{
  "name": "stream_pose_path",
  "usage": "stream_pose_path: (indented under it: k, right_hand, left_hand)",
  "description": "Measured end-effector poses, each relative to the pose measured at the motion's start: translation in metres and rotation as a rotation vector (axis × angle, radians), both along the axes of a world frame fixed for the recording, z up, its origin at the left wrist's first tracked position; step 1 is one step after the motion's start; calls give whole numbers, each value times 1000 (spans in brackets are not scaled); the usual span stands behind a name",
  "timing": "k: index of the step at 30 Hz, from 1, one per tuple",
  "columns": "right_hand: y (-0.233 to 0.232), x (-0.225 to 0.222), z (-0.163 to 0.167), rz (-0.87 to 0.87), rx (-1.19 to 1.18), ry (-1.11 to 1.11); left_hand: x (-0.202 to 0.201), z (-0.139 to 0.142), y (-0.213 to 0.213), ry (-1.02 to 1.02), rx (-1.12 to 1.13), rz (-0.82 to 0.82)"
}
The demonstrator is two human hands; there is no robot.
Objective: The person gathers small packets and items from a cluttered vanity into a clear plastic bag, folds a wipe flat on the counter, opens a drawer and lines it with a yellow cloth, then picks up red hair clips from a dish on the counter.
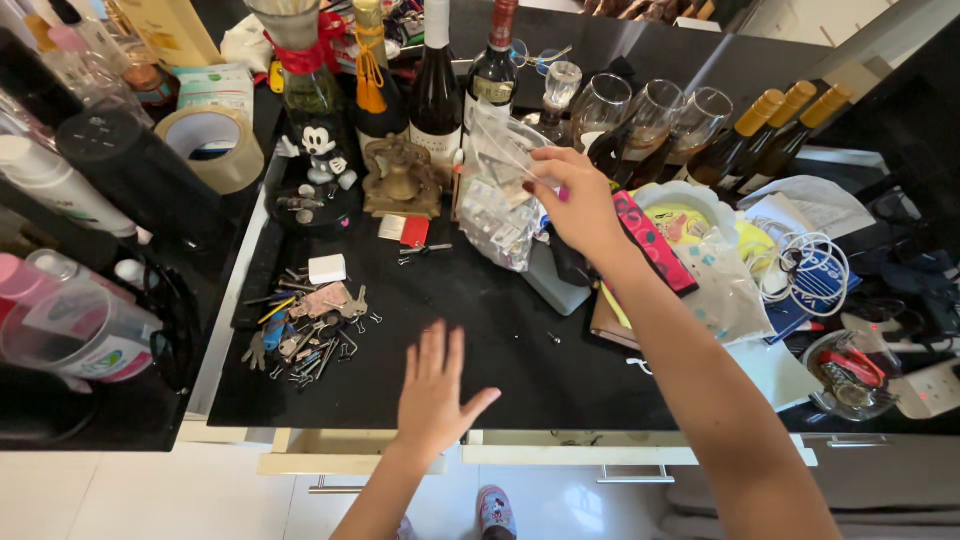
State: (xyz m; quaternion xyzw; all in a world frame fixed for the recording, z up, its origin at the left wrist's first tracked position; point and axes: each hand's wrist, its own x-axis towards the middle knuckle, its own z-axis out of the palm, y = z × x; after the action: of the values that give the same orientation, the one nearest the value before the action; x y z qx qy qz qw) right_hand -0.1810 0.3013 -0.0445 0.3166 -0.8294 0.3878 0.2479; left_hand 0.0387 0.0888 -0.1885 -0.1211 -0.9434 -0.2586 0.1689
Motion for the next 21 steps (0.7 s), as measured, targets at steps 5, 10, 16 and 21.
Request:
stream_pose_path:
  k: [5,10,16,21]
  right_hand:
    - [-5,-17,3,-29,-165,-198]
    - [-24,-32,4,-86,-177,-100]
    - [-26,-34,-13,-168,-175,-105]
    - [-6,-18,-18,-154,-133,-172]
  left_hand:
    - [-8,5,30,21,-114,-278]
    - [-27,-1,43,-1,-149,-325]
    - [-46,-8,22,23,-268,-395]
    - [-64,-5,-11,-22,-326,-370]
